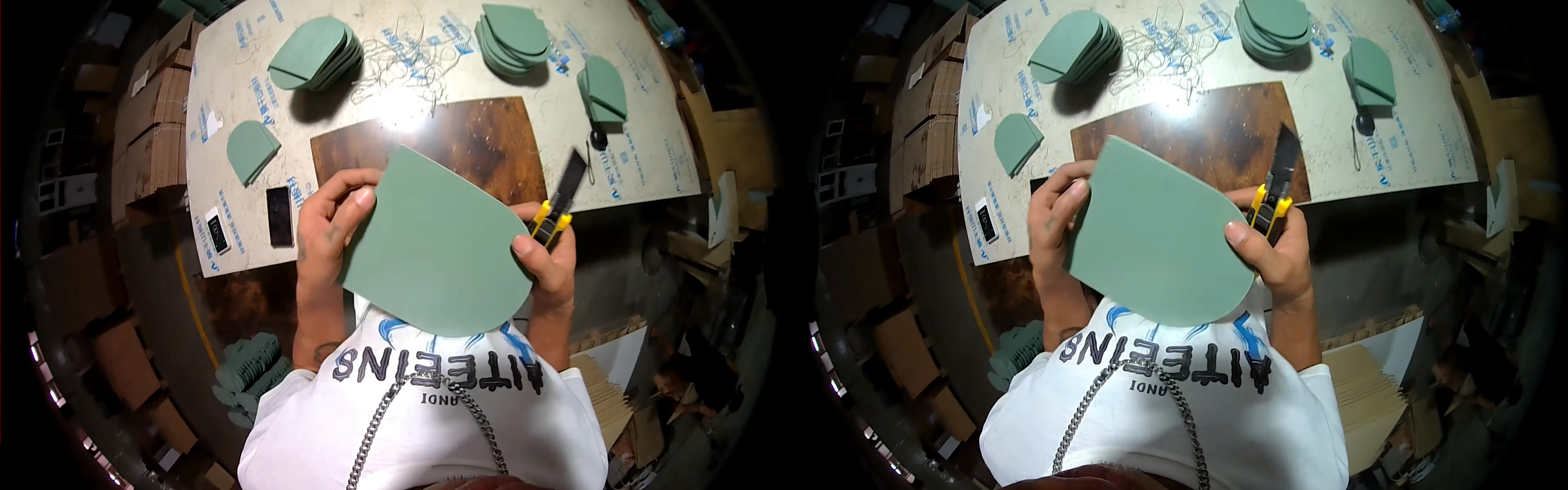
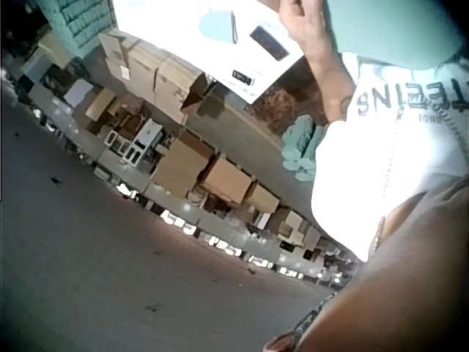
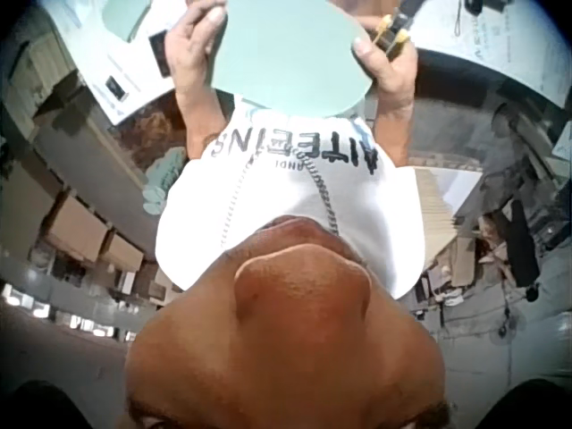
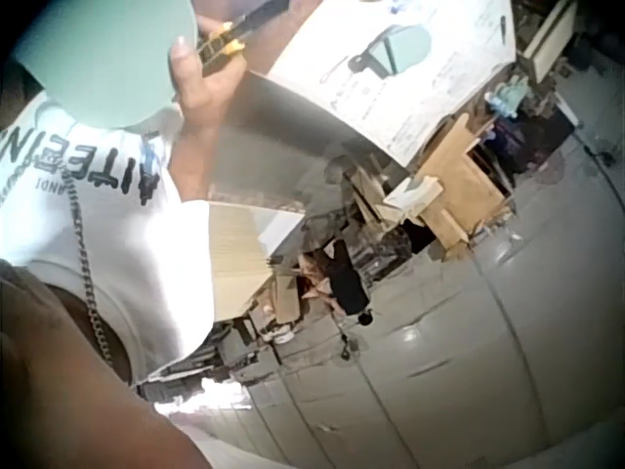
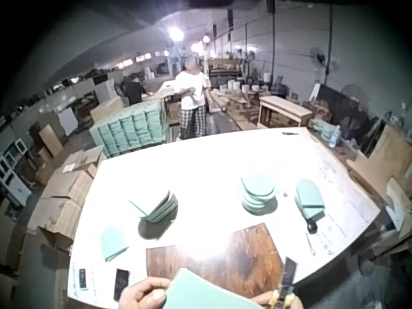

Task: Using a utility knife to trim excess material from green curved foam components.

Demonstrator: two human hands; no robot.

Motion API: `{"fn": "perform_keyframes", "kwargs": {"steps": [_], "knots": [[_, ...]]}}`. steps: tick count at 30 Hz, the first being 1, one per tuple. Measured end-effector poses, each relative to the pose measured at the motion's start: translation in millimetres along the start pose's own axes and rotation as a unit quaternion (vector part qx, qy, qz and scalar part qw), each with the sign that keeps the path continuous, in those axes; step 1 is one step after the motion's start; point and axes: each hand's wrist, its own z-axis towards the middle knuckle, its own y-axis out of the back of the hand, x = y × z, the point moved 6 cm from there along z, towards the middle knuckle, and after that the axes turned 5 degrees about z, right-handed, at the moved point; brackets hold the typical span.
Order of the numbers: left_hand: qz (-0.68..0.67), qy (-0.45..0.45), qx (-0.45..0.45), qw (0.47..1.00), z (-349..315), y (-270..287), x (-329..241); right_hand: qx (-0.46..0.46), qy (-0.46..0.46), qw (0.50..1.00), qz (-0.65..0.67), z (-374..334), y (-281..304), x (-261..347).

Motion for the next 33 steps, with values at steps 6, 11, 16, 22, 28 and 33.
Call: {"fn": "perform_keyframes", "kwargs": {"steps": [6,11,16,22,28,33], "knots": [[-0.158,0.033,-0.059,0.985,39.8,6.8,48.9,-0.105,-0.051,0.985,0.128,43.0,84.3,-39.4],[-0.137,0.044,-0.173,0.974,29.2,33.7,71.5,-0.242,0.036,0.966,0.088,137.7,166.4,-35.3],[-0.105,0.057,-0.255,0.960,18.2,42.9,84.4,-0.335,0.066,0.940,-0.008,287.1,274.0,-59.7],[-0.061,0.099,-0.343,0.932,-5.3,31.7,108.7,-0.318,0.068,0.946,0.001,389.3,298.6,-71.1],[-0.103,0.177,-0.346,0.916,6.6,11.3,168.3,-0.404,-0.027,0.883,-0.238,355.4,344.3,-122.3],[-0.159,0.150,-0.290,0.932,74.9,33.3,164.7,-0.349,-0.080,0.926,-0.120,258.6,322.9,-181.4]]}}
